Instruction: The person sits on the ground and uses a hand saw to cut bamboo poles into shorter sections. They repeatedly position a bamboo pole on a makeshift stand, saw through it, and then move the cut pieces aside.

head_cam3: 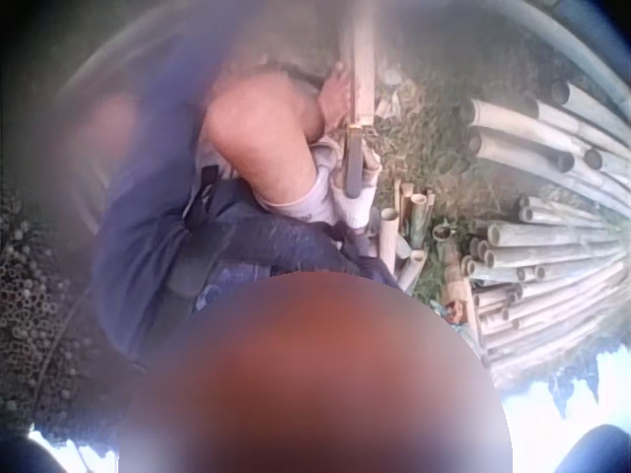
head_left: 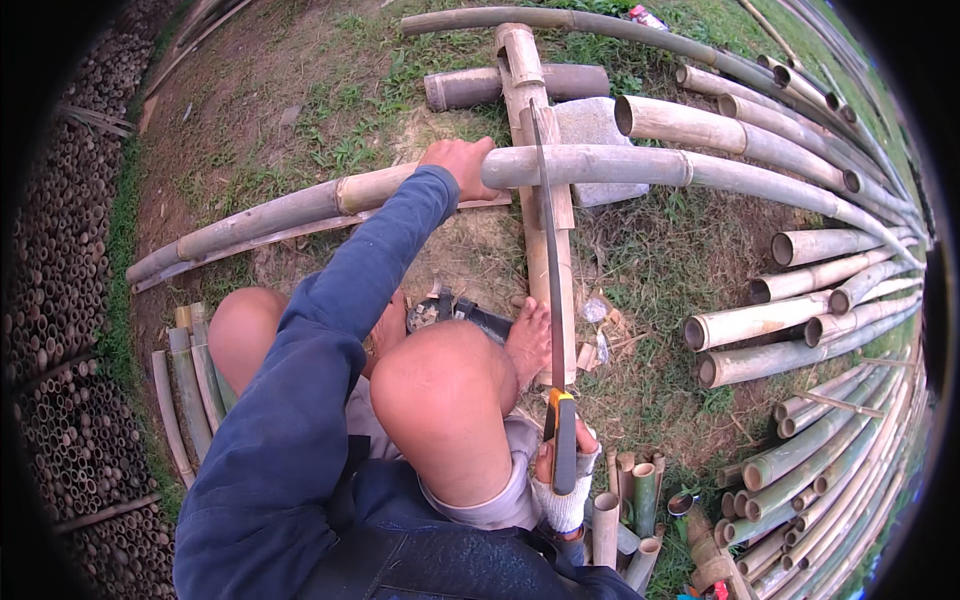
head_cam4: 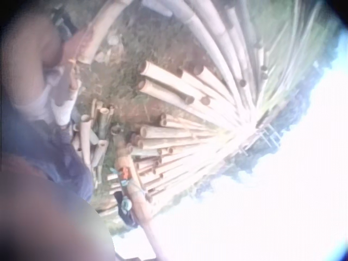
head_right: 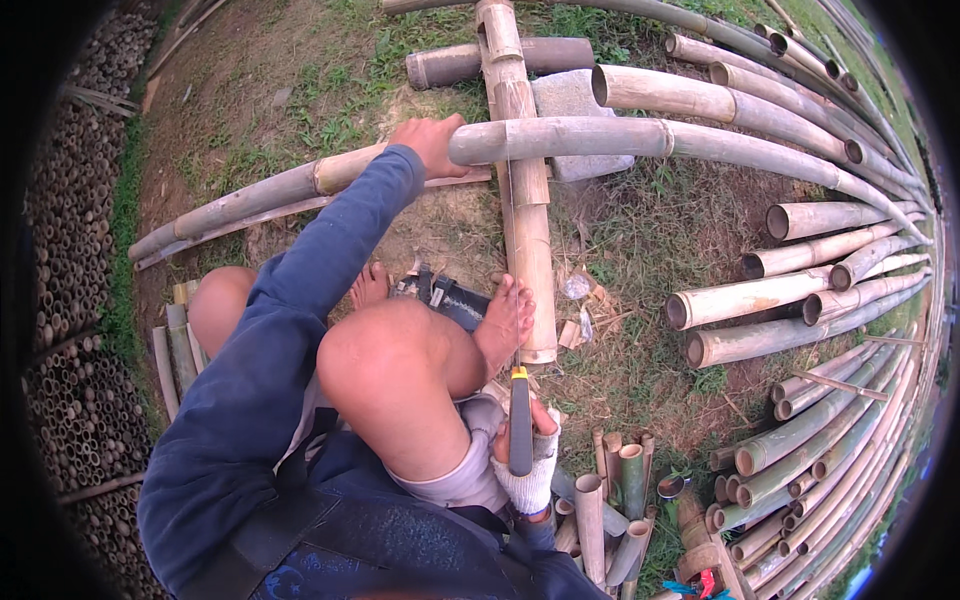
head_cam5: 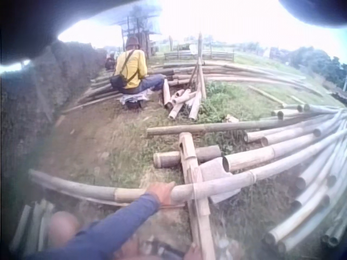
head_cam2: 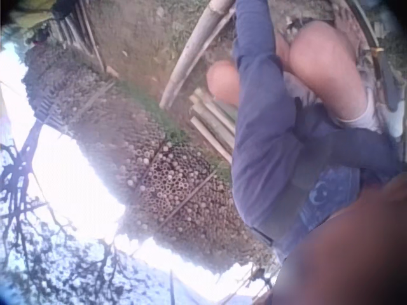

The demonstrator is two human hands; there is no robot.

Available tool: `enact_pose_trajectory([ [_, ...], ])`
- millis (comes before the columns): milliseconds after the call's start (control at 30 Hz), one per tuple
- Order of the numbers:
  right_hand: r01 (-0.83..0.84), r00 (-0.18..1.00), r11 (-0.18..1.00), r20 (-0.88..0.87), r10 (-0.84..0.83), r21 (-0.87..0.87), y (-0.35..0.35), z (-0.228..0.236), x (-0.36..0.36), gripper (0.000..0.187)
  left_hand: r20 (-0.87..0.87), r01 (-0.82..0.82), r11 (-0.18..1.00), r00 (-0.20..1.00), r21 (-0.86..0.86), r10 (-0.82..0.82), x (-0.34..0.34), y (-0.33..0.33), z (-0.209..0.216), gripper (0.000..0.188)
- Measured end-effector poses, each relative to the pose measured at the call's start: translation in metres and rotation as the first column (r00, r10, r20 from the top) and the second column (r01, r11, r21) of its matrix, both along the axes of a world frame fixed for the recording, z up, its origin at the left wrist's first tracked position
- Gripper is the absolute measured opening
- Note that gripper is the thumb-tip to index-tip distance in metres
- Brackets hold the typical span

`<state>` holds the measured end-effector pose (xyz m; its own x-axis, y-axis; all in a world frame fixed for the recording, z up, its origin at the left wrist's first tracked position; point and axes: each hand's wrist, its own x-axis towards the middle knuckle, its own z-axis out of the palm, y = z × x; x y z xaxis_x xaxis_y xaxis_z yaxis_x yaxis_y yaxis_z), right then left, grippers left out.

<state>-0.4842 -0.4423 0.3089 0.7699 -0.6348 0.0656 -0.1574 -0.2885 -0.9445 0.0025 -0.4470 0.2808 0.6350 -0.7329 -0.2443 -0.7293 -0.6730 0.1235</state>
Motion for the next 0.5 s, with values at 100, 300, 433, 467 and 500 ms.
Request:
enact_pose_trajectory([
  [100, -0.006, 0.995, 0.999, 0.100, 0.002, 0.038, -0.044, -0.006, 0.104, 0.055, 0.033, -0.029, 0.999, 0.999, -0.034, 0.030, -0.006, 0.001, -0.001, 0.084],
  [300, -0.095, 0.949, 0.995, 0.304, 0.088, 0.007, -0.083, -0.031, 0.206, 0.051, 0.092, -0.040, 0.998, 0.995, -0.044, 0.044, -0.012, 0.003, 0.003, 0.085],
  [433, -0.005, 1.000, 0.999, 0.010, 0.006, -0.050, -0.025, -0.026, 0.074, 0.062, 0.059, -0.021, 1.000, 0.998, -0.006, 0.021, -0.002, 0.000, 0.000, 0.084],
  [467, 0.046, 0.998, 0.999, -0.037, -0.046, 0.007, -0.005, -0.019, 0.037, 0.060, 0.056, 0.001, 1.000, 0.998, -0.012, 0.000, 0.002, -0.001, -0.001, 0.084],
  [500, 0.030, 0.999, 0.993, 0.021, -0.027, -0.115, 0.007, -0.009, 0.007, 0.055, 0.051, 0.008, 1.000, 0.999, -0.008, -0.008, 0.004, -0.001, -0.002, 0.084],
])
